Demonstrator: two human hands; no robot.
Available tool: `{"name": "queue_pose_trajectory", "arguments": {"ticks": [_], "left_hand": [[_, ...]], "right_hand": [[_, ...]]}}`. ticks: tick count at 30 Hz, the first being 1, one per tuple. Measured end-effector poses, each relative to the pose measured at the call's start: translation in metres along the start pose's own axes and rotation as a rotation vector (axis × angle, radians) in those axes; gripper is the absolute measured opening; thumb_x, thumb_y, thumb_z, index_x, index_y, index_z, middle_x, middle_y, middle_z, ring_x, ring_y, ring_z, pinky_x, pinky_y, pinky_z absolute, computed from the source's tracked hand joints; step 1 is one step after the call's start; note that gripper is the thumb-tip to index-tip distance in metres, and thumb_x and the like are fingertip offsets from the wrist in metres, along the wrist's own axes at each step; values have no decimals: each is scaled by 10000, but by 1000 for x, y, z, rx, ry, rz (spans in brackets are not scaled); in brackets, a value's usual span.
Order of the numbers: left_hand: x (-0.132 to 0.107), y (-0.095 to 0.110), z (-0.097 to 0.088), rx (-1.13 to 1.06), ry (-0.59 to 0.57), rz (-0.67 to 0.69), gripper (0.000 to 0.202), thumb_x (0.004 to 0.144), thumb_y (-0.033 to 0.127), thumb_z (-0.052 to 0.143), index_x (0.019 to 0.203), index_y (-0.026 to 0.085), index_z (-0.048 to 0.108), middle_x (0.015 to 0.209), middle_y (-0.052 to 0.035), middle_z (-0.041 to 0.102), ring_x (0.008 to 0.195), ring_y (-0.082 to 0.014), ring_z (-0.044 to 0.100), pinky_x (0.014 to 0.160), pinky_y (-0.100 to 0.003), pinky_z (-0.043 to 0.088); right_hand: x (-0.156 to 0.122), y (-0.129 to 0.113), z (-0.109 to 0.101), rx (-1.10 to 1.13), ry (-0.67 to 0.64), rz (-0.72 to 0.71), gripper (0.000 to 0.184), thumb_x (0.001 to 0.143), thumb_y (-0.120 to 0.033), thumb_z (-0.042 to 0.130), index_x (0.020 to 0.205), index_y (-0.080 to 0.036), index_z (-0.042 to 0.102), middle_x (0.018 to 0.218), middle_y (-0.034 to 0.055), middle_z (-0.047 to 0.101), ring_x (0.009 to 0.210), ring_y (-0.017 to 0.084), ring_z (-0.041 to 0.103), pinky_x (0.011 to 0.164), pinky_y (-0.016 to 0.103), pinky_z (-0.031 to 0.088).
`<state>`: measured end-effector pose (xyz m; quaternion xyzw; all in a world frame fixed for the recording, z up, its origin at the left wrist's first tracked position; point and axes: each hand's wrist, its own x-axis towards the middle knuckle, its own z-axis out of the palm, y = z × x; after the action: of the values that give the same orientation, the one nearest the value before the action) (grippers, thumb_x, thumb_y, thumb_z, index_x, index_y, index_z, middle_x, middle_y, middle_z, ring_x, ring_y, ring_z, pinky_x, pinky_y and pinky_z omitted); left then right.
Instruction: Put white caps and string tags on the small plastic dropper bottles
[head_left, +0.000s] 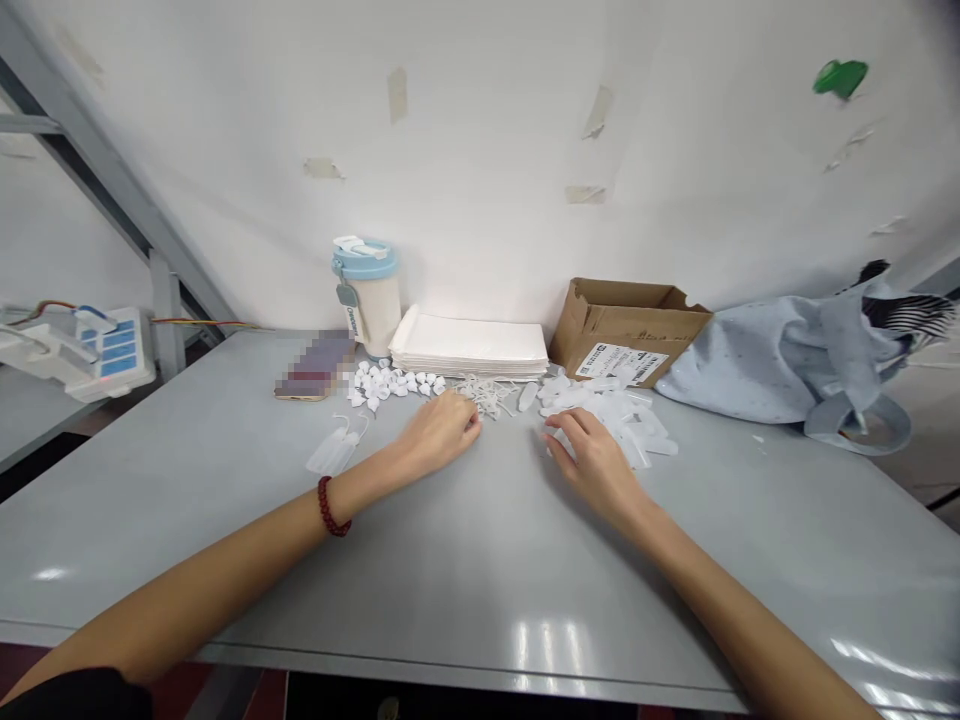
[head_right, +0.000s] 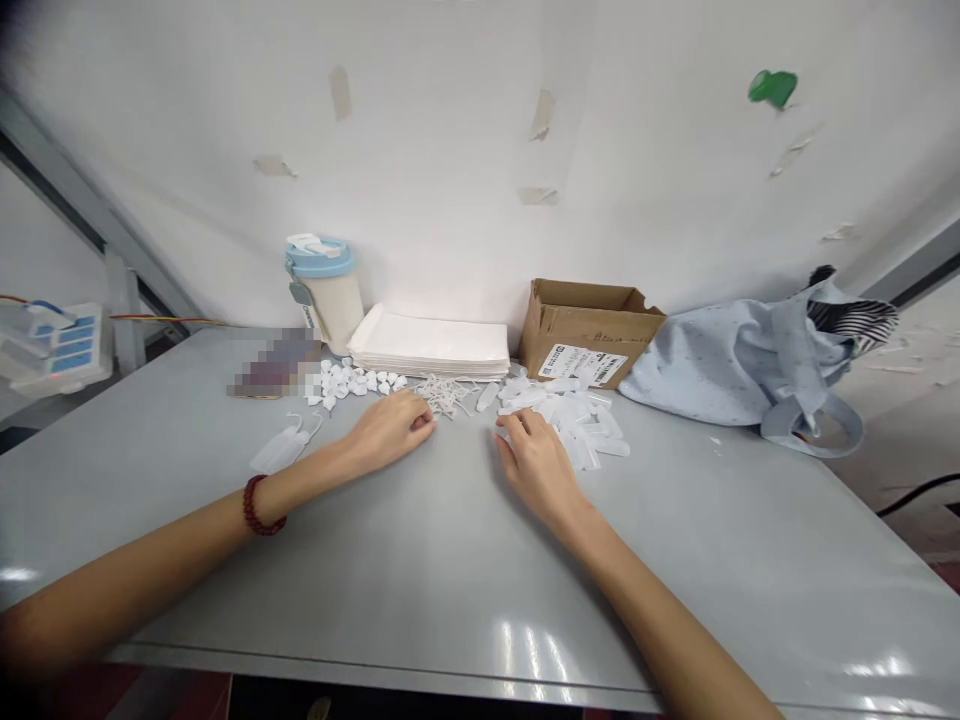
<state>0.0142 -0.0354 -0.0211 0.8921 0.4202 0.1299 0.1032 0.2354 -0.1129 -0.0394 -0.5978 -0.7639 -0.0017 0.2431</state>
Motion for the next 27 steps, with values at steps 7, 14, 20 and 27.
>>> {"name": "queue_pose_trajectory", "arguments": {"ticks": [7, 14, 20, 27], "left_hand": [[-45, -6, 12, -100, 200, 216, 135, 917, 189, 507, 848, 162, 620, 825, -44, 668, 824, -182, 579, 687, -278, 456], [-55, -1, 19, -258, 391, 410, 49, 884, 114, 578, 871, 156, 600, 815, -25, 673, 794, -151, 581, 706, -264, 479], [-56, 5, 16, -292, 448, 400, 71, 874, 85, 582, 868, 153, 604, 811, -24, 674, 780, -141, 584, 709, -256, 485], [-58, 12, 18, -341, 465, 344, 31, 869, 159, 621, 838, 159, 626, 778, -11, 688, 738, -133, 605, 677, -242, 491]], "right_hand": [[-1, 1, -11, -74, -189, -96, 260, 866, -247, 565, 1088, -130, 634, 1068, 157, 624, 965, 298, 601, 811, 453, 508], [-3, 8, -1, 8, -113, -179, 387, 796, 6, 409, 1093, -125, 621, 1094, 151, 640, 1013, 264, 610, 843, 417, 519], [-5, -5, 10, -28, -17, -281, 319, 860, -14, 419, 1088, -145, 600, 1031, 139, 670, 935, 269, 597, 758, 427, 504], [-15, -40, 2, 197, -2, -324, 291, 863, -118, 540, 1146, -178, 508, 1025, 106, 654, 923, 238, 575, 769, 407, 518]]}}
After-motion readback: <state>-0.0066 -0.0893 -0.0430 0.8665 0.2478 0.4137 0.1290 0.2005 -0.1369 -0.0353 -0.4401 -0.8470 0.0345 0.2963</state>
